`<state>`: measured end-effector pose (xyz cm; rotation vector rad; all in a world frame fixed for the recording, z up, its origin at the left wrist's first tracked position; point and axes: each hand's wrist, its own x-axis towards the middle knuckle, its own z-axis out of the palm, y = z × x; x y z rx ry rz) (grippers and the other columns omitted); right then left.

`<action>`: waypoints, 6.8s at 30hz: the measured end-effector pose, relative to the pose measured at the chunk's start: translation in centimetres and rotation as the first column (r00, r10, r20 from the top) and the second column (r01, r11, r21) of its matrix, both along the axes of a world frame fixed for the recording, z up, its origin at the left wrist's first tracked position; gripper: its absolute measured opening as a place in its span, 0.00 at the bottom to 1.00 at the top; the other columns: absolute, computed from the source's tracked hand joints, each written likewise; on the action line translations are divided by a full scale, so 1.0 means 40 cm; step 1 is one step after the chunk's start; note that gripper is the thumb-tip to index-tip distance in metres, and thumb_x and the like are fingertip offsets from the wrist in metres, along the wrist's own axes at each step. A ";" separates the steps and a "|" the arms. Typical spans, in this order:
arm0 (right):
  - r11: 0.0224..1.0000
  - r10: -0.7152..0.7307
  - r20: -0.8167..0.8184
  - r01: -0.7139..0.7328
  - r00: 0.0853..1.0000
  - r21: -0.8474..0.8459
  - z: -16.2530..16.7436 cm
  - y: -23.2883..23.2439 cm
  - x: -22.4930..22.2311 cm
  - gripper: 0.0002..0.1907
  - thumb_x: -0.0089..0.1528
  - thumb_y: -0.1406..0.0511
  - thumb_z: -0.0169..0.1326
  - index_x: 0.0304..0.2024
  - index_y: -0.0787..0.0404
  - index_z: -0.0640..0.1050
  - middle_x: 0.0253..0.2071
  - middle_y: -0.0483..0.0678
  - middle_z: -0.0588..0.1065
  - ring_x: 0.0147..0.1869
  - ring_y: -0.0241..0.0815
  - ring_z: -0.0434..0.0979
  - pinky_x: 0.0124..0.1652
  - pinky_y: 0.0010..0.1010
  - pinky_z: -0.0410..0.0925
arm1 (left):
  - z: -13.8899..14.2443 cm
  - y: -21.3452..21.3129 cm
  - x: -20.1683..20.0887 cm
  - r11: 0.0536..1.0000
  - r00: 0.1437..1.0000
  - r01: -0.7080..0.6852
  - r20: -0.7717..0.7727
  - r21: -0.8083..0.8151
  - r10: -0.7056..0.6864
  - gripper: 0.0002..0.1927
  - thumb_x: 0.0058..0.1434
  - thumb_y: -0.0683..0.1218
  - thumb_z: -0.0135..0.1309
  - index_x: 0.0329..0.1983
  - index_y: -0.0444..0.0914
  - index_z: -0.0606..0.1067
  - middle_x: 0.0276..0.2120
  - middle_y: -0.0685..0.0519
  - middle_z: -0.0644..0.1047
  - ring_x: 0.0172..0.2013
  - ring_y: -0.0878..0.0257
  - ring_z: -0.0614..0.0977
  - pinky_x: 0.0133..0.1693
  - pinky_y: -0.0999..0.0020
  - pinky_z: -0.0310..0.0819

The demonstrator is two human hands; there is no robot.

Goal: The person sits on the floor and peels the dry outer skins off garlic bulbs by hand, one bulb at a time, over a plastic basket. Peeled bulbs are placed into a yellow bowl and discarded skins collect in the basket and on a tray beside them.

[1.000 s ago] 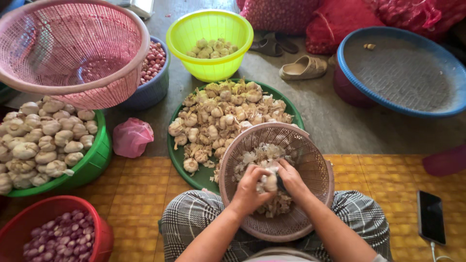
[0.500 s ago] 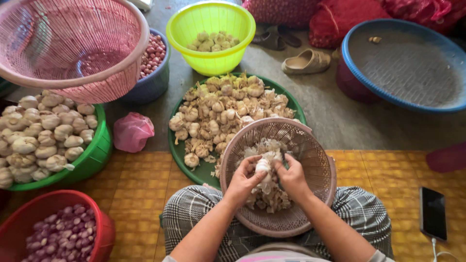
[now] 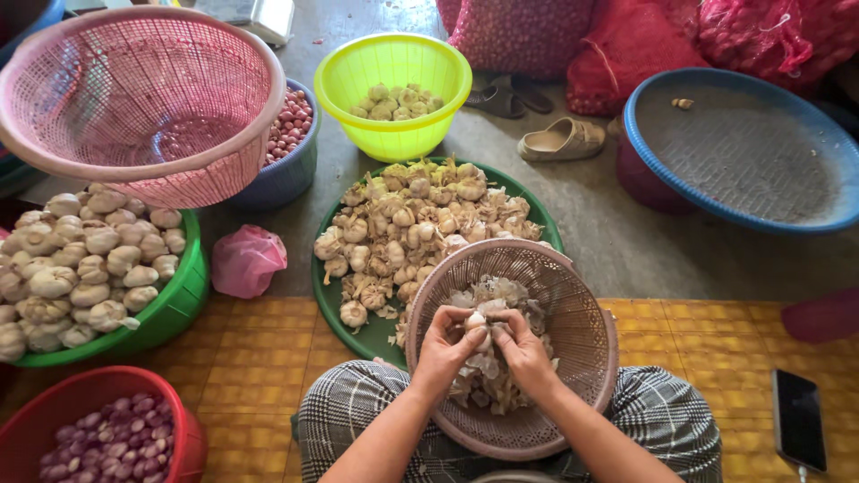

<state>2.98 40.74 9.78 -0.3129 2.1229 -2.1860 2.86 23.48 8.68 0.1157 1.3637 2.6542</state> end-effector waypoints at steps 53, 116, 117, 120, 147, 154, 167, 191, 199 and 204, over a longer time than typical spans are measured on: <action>0.952 -0.071 0.469 0.200 0.880 -0.231 0.072 -0.002 0.032 0.11 0.70 0.63 0.47 0.50 0.56 0.77 0.30 0.41 0.72 0.30 0.31 0.69 0.30 0.24 0.64 | 0.013 -0.013 0.002 0.997 0.999 -0.041 0.022 0.064 0.039 0.26 0.54 0.32 0.64 0.54 0.36 0.68 0.47 0.48 0.78 0.46 0.62 0.81 0.50 0.67 0.78; 0.946 -0.041 -0.057 0.057 0.998 0.320 0.106 0.039 0.069 0.20 0.67 0.65 0.47 0.61 0.61 0.71 0.51 0.48 0.78 0.55 0.36 0.76 0.54 0.27 0.68 | 0.019 -0.021 0.016 0.999 0.999 -0.030 -0.026 -0.018 0.029 0.26 0.54 0.35 0.65 0.52 0.36 0.68 0.45 0.48 0.79 0.46 0.62 0.82 0.50 0.68 0.78; 0.918 -0.034 -0.103 0.072 0.994 0.390 0.109 0.033 0.077 0.20 0.67 0.65 0.47 0.62 0.61 0.71 0.51 0.48 0.79 0.55 0.36 0.77 0.53 0.27 0.68 | 0.017 -0.022 0.016 1.000 1.000 -0.023 -0.014 -0.003 0.023 0.25 0.54 0.36 0.65 0.52 0.36 0.68 0.45 0.48 0.79 0.46 0.62 0.82 0.49 0.68 0.78; 0.901 -0.026 -0.140 0.084 0.990 0.426 0.101 0.013 0.084 0.19 0.67 0.66 0.47 0.61 0.61 0.72 0.48 0.49 0.80 0.52 0.35 0.78 0.51 0.28 0.70 | 0.015 -0.026 0.017 1.000 1.000 -0.017 -0.002 0.013 0.017 0.25 0.54 0.36 0.65 0.52 0.35 0.68 0.44 0.48 0.79 0.45 0.62 0.81 0.48 0.68 0.77; 0.980 0.128 0.394 -0.176 0.910 0.090 0.245 -0.059 -0.141 0.19 0.55 0.61 0.63 0.46 0.64 0.80 0.30 0.49 0.80 0.27 0.38 0.78 0.28 0.31 0.71 | 0.138 -0.117 -0.080 0.833 0.931 -0.364 -0.178 -0.417 0.318 0.13 0.67 0.51 0.58 0.43 0.37 0.72 0.31 0.49 0.78 0.29 0.63 0.80 0.31 0.70 0.74; 0.982 0.043 0.072 -0.029 0.996 -0.184 0.510 -0.277 -0.498 0.18 0.63 0.61 0.54 0.52 0.64 0.73 0.41 0.46 0.77 0.39 0.42 0.84 0.36 0.34 0.78 | 0.329 -0.261 -0.365 0.552 0.630 -0.766 -0.560 -0.330 0.539 0.11 0.66 0.48 0.58 0.46 0.37 0.74 0.38 0.51 0.80 0.39 0.62 0.82 0.43 0.67 0.78; 0.966 0.121 0.378 -0.196 0.918 0.168 0.285 -0.129 -0.109 0.24 0.62 0.65 0.52 0.62 0.56 0.72 0.28 0.46 0.76 0.25 0.36 0.77 0.25 0.31 0.73 | -0.085 -0.466 -0.317 -0.236 0.985 0.118 0.144 -0.965 -0.095 0.33 0.46 0.47 0.71 0.56 0.50 0.72 0.51 0.47 0.76 0.52 0.47 0.79 0.51 0.53 0.76; 0.889 0.133 -0.601 0.174 0.788 0.424 0.278 -0.080 0.013 0.27 0.54 0.71 0.61 0.58 0.65 0.74 0.48 0.55 0.78 0.51 0.49 0.80 0.50 0.37 0.72 | 0.115 -0.063 -0.060 0.993 0.934 -0.077 0.355 0.087 0.042 0.21 0.70 0.61 0.38 0.54 0.47 0.73 0.41 0.55 0.78 0.37 0.64 0.79 0.33 0.67 0.75; 0.742 0.087 -0.519 0.293 0.850 0.604 0.172 0.035 0.037 0.15 0.56 0.69 0.58 0.46 0.63 0.79 0.41 0.55 0.78 0.45 0.52 0.81 0.44 0.36 0.72 | 0.028 -0.010 0.007 0.885 0.982 0.102 -0.093 -0.455 -0.162 0.18 0.67 0.48 0.53 0.57 0.42 0.63 0.35 0.55 0.74 0.34 0.69 0.74 0.34 0.71 0.71; 0.983 0.143 0.142 -0.157 0.980 0.096 0.132 0.060 0.006 0.16 0.65 0.67 0.53 0.54 0.66 0.80 0.47 0.53 0.81 0.48 0.43 0.78 0.48 0.33 0.72 | -0.008 -0.010 0.021 0.934 0.960 0.245 -0.066 -0.259 -0.270 0.17 0.70 0.48 0.51 0.58 0.39 0.65 0.42 0.54 0.74 0.40 0.69 0.75 0.42 0.73 0.73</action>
